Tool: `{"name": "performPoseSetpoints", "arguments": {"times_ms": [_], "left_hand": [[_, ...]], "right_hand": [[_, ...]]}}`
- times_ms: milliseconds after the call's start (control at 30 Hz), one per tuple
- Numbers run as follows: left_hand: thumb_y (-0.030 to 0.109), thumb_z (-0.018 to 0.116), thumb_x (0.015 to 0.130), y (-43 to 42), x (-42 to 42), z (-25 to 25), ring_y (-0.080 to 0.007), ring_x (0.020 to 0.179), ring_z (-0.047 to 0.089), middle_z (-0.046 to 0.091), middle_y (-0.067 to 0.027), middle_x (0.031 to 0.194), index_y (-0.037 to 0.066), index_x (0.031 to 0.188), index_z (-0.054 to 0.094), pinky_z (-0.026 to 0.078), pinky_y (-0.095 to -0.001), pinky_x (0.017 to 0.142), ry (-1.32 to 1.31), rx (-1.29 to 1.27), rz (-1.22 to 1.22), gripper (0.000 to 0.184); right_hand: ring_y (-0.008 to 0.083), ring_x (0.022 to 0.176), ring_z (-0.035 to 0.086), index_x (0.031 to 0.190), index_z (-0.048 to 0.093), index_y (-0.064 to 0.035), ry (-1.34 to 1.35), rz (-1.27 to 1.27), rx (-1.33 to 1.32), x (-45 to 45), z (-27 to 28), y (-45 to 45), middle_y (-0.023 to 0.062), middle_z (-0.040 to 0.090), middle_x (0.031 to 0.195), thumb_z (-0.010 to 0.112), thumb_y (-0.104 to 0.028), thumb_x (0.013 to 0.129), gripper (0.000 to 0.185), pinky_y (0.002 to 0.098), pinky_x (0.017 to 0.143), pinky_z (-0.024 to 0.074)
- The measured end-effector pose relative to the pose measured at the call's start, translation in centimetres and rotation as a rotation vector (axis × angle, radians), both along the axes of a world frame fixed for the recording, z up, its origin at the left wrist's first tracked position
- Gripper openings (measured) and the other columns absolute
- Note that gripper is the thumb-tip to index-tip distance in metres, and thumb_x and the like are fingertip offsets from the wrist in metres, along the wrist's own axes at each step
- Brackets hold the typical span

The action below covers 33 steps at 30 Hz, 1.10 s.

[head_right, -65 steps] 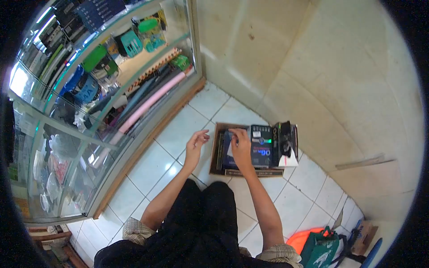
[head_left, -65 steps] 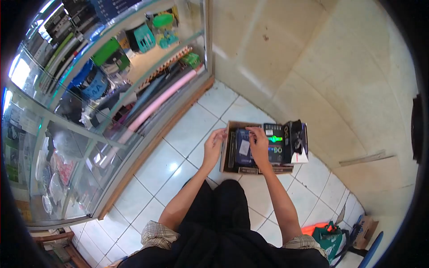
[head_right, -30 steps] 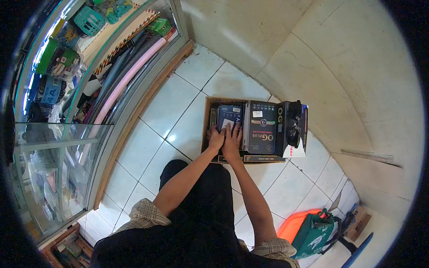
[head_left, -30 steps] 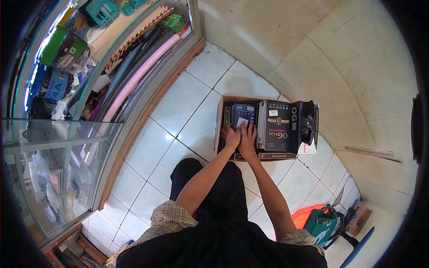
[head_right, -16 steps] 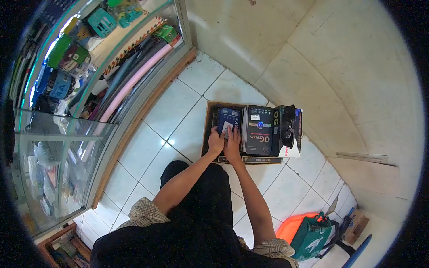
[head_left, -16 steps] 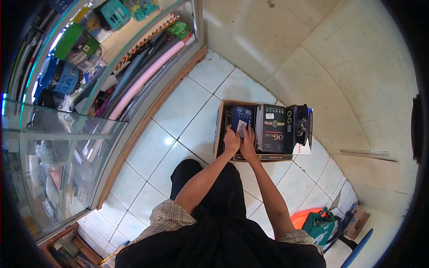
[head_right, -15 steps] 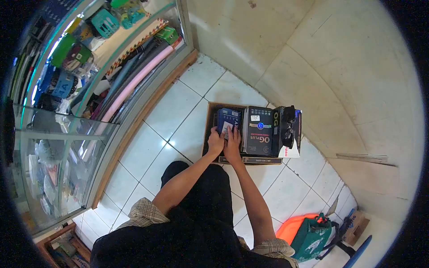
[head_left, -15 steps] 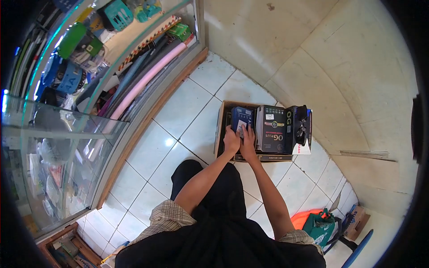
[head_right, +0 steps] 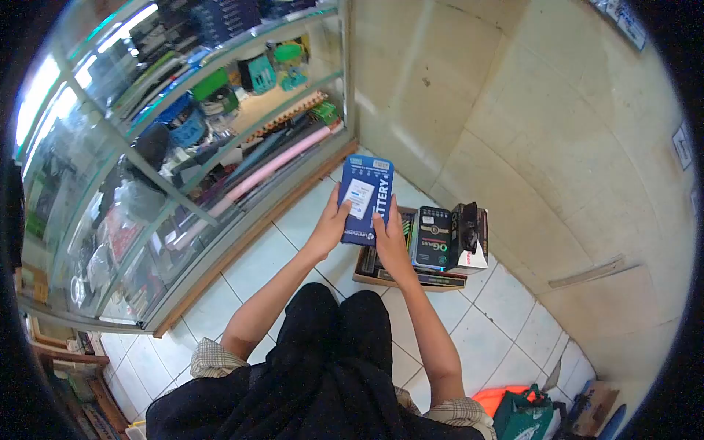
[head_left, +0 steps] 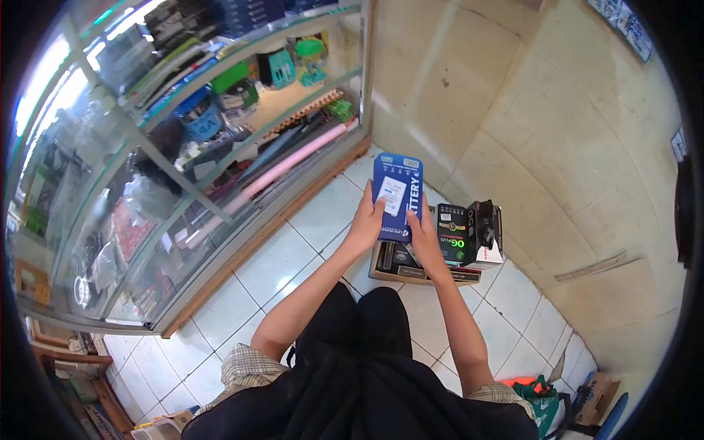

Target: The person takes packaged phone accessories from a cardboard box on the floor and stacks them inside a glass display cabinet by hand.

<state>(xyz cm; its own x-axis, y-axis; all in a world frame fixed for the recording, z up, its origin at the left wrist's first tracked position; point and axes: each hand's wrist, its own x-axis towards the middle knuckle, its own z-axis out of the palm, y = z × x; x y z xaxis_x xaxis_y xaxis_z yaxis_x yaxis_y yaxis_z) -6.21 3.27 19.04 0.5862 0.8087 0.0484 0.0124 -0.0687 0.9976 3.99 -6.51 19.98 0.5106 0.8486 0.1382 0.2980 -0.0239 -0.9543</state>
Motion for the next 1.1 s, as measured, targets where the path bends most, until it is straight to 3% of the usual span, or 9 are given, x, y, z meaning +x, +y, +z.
{"name": "performPoseSetpoints", "arguments": {"times_ms": [100,167,233,300,333,600,700,1000,1100], "left_hand": [[0.015,0.036,0.09,-0.1,-2.5,5.7,-0.0294,0.123,0.032,0.031,-0.0244,0.133,-0.006,0.134,0.014,0.023,-0.0313,0.101,-0.223,0.025,0.019,0.053],[0.013,0.036,0.09,-0.1,-3.9,8.7,-0.0288,0.123,0.032,0.031,-0.0239,0.133,-0.006,0.134,0.014,0.022,-0.0306,0.102,-0.246,0.081,0.072,0.053],[0.012,0.036,0.091,0.2,-5.1,10.2,-0.0179,0.117,0.037,0.032,-0.0144,0.133,-0.001,0.136,0.014,0.027,-0.0254,0.097,-0.224,0.092,0.146,0.052],[0.012,0.037,0.09,0.4,-6.3,11.8,-0.0173,0.116,0.037,0.032,-0.0135,0.134,0.0,0.137,0.01,0.028,-0.0253,0.096,-0.211,0.16,0.206,0.056],[0.012,0.038,0.089,0.1,-7.1,13.4,-0.0172,0.116,0.037,0.031,-0.0132,0.134,0.0,0.138,0.008,0.028,-0.0252,0.096,-0.233,0.181,0.2,0.058],[0.007,0.042,0.085,2.4,-9.7,22.6,-0.015,0.107,0.044,0.036,-0.0126,0.129,-0.002,0.137,0.007,0.033,-0.0239,0.093,-0.524,0.256,0.245,0.064],[0.002,0.042,0.083,5.4,-9.6,26.2,-0.0145,0.103,0.045,0.037,-0.0134,0.126,-0.004,0.136,0.004,0.037,-0.0236,0.088,-0.707,0.241,0.206,0.065],[0.002,0.041,0.083,12.0,-10.3,38.2,-0.0162,0.104,0.048,0.042,-0.0126,0.122,-0.003,0.134,0.02,0.041,-0.0274,0.088,-0.807,0.514,0.309,0.056],[0.002,0.04,0.081,15.5,-10.9,41.6,-0.0131,0.102,0.045,0.037,-0.0127,0.126,-0.003,0.136,0.012,0.038,-0.0247,0.087,-0.813,0.593,0.349,0.063]], "right_hand": [[0.0262,0.124,0.029,0.134,0.015,0.0068,0.032,0.091,0.178,-2.0,4.5,1.2,0.0211,0.03,0.134,0.039,-0.019,0.092,0.055,0.0306,0.102,0.0212],[0.0152,0.116,0.036,0.137,0.017,-0.0031,0.129,0.111,0.194,-3.3,7.3,2.1,0.0101,0.035,0.131,0.036,-0.015,0.093,0.049,0.0252,0.097,0.0274],[0.0122,0.108,0.042,0.137,0.019,-0.0049,0.134,0.168,0.22,-4.3,9.8,2.6,0.0089,0.04,0.126,0.037,-0.017,0.093,0.049,0.0236,0.09,0.0348],[0.0082,0.088,0.051,0.136,0.022,-0.0074,0.271,0.171,0.168,-6.0,13.6,2.6,0.0066,0.048,0.114,0.039,-0.021,0.093,0.048,0.0227,0.069,0.0442],[0.0061,0.071,0.053,0.133,0.028,-0.009,0.326,0.267,0.172,-6.0,14.4,2.9,0.0036,0.054,0.097,0.04,-0.024,0.092,0.045,0.0222,0.05,0.0411],[0.005,0.067,0.053,0.128,0.034,-0.0033,0.35,0.408,0.361,-7.9,22.2,9.5,0.0029,0.055,0.09,0.041,-0.024,0.092,0.042,0.0208,0.049,0.0424],[0.0039,0.066,0.052,0.128,0.036,-0.0073,0.335,0.556,0.376,-7.5,26.3,11.9,-0.0007,0.055,0.086,0.043,-0.024,0.091,0.041,0.0207,0.049,0.0407],[0.0021,0.066,0.051,0.13,0.034,-0.0045,0.284,0.822,0.532,-7.7,39.1,20.6,-0.001,0.055,0.089,0.048,-0.017,0.086,0.047,0.0193,0.048,0.0381],[0.0021,0.064,0.051,0.129,0.035,-0.0044,0.3,0.86,0.558,-8.5,42.6,24.3,-0.0013,0.056,0.088,0.047,-0.017,0.086,0.046,0.0191,0.048,0.0381]]}}
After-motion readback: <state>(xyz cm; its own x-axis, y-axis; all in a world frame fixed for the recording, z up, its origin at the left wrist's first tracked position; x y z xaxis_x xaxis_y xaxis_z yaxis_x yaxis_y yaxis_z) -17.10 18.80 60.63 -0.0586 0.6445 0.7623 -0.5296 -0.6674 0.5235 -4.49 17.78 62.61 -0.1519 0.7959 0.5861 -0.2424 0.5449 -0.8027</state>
